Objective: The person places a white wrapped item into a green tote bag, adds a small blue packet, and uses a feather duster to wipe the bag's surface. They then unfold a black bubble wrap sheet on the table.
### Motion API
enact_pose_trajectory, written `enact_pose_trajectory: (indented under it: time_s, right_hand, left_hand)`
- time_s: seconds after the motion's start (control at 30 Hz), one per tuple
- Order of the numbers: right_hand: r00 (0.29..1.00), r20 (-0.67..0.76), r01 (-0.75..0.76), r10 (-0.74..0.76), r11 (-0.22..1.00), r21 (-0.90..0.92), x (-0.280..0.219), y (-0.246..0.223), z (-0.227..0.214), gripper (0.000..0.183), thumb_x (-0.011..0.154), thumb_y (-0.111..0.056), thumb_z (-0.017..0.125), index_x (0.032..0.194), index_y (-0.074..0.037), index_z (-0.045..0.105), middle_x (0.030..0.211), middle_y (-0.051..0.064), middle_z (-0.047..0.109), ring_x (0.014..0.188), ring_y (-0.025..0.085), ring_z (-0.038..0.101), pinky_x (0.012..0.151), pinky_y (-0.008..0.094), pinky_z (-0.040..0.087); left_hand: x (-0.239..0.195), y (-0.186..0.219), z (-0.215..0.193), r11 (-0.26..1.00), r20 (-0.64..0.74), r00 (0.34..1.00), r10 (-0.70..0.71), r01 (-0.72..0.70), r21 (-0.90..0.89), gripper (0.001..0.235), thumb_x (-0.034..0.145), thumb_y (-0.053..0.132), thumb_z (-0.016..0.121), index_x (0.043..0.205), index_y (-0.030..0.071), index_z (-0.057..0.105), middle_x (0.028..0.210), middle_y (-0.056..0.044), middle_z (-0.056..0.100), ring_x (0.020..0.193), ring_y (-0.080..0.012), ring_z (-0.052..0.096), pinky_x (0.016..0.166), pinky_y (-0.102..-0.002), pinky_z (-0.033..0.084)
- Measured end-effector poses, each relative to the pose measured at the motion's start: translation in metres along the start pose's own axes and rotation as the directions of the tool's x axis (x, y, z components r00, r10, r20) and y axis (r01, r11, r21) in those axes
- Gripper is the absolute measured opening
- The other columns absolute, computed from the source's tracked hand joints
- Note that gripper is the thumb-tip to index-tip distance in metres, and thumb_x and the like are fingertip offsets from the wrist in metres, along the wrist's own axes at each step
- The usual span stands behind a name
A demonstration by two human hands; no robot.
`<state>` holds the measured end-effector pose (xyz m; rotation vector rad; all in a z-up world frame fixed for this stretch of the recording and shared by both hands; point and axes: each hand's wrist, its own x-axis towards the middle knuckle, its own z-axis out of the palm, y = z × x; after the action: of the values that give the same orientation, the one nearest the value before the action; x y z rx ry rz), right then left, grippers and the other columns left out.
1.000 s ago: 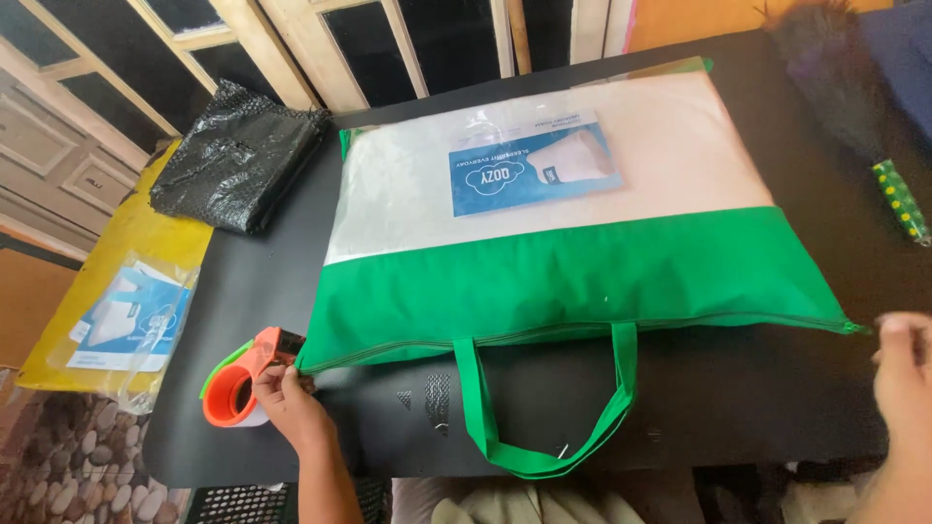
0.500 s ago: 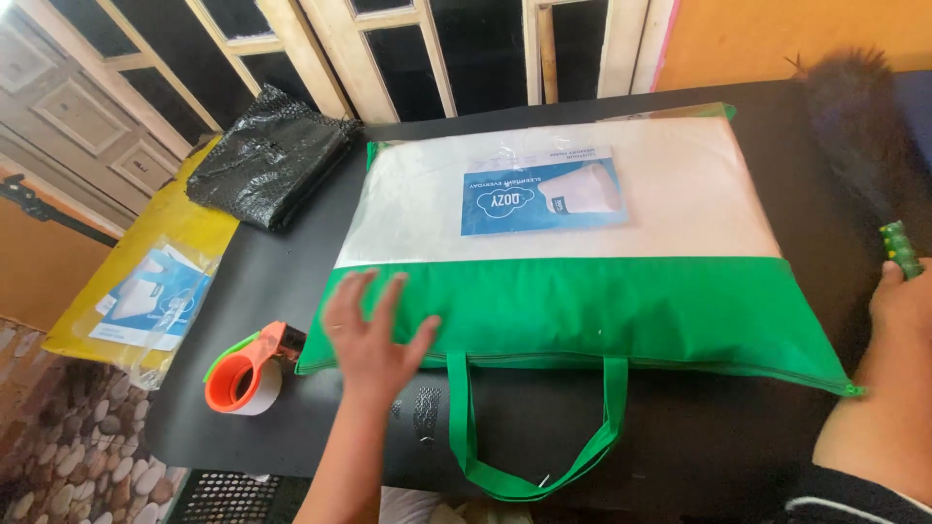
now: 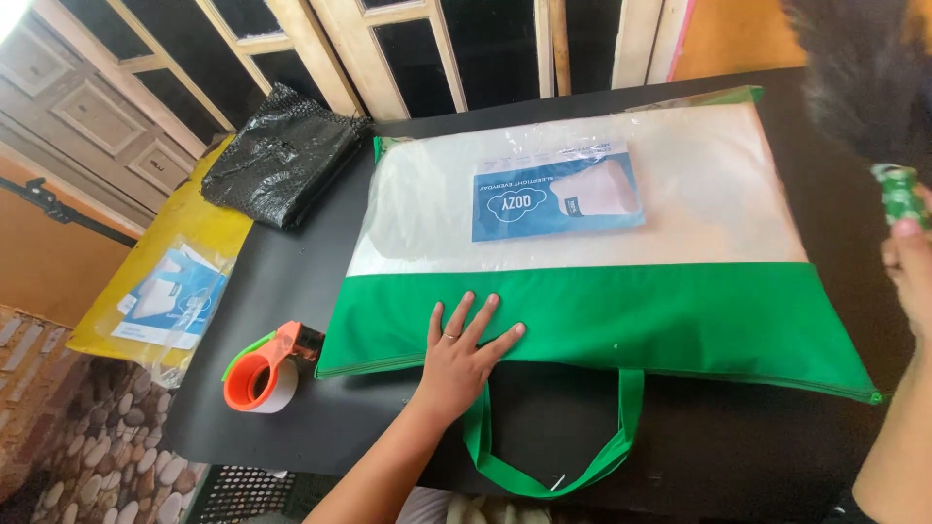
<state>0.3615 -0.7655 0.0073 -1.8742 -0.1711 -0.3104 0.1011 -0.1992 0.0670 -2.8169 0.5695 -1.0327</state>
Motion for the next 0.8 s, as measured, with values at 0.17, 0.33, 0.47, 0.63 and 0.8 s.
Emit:
enact_pose_trajectory:
  time_s: [0.17, 0.33, 0.47, 0.63, 0.8]
  right_hand:
    - [0.942, 0.329, 0.071, -0.071, 0.997, 0.011, -0.027, -0.178, 0.074, 0.052, 0.093, -0.021, 0.070, 0.144, -0.015, 0.064, 0.099, 0.006, 0.067, 0.082, 0.009, 0.058, 0.069, 0.021, 0.037]
    - [0.791, 0.583, 0.105, 0.184, 0.898, -0.427, -0.003, -0.249, 0.130, 0.043, 0.075, -0.027, 0.087, 0.118, -0.026, 0.084, 0.119, -0.002, 0.084, 0.113, 0.005, 0.066, 0.097, 0.020, 0.041]
    - [0.933, 0.313, -0.008, 0.177, 0.879, -0.476, 0.007, -0.272, 0.155, 0.035, 0.091, -0.036, 0.075, 0.126, -0.032, 0.077, 0.120, -0.001, 0.073, 0.112, 0.021, 0.060, 0.087, 0.035, 0.042]
    - [0.974, 0.145, 0.221, -0.175, 0.879, -0.423, 0.014, -0.212, 0.144, 0.042, 0.099, -0.037, 0.071, 0.137, -0.019, 0.071, 0.134, 0.002, 0.069, 0.115, 0.025, 0.064, 0.091, 0.037, 0.046]
    - [0.949, 0.316, 0.069, -0.008, 0.981, -0.183, 0.010, -0.192, 0.107, 0.034, 0.091, -0.011, 0.080, 0.125, -0.010, 0.078, 0.088, 0.014, 0.077, 0.085, 0.011, 0.063, 0.079, 0.022, 0.040]
  left_hand:
    - [-0.011, 0.004, 0.000, 0.998, 0.005, 1.000, 0.013, -0.013, -0.057, 0.061, 0.099, 0.014, 0.072, 0.149, 0.042, 0.051, 0.164, -0.005, 0.040, 0.154, -0.0378, 0.033, 0.117, -0.065, 0.030]
    - [-0.040, 0.004, 0.024, 0.987, 0.215, 0.974, -0.078, 0.105, -0.119, 0.062, 0.098, 0.026, 0.070, 0.150, 0.049, 0.046, 0.149, -0.006, 0.058, 0.113, -0.0456, 0.065, 0.053, -0.052, 0.054]
    - [-0.024, 0.005, 0.011, 0.997, 0.051, 0.999, -0.013, 0.016, -0.075, 0.069, 0.094, 0.022, 0.078, 0.152, 0.042, 0.047, 0.166, -0.004, 0.036, 0.155, -0.0408, 0.029, 0.115, -0.071, 0.028]
    - [-0.007, 0.006, -0.014, 0.997, 0.068, 0.997, -0.024, 0.029, -0.077, 0.073, 0.088, 0.025, 0.081, 0.152, 0.039, 0.048, 0.167, -0.005, 0.036, 0.156, -0.0413, 0.027, 0.116, -0.071, 0.027]
    - [0.042, -0.010, -0.050, 0.955, 0.029, 0.999, 0.026, -0.017, -0.296, 0.043, 0.091, 0.057, 0.068, 0.122, 0.028, 0.073, 0.131, -0.007, 0.066, 0.118, -0.0402, 0.061, 0.085, -0.054, 0.052]
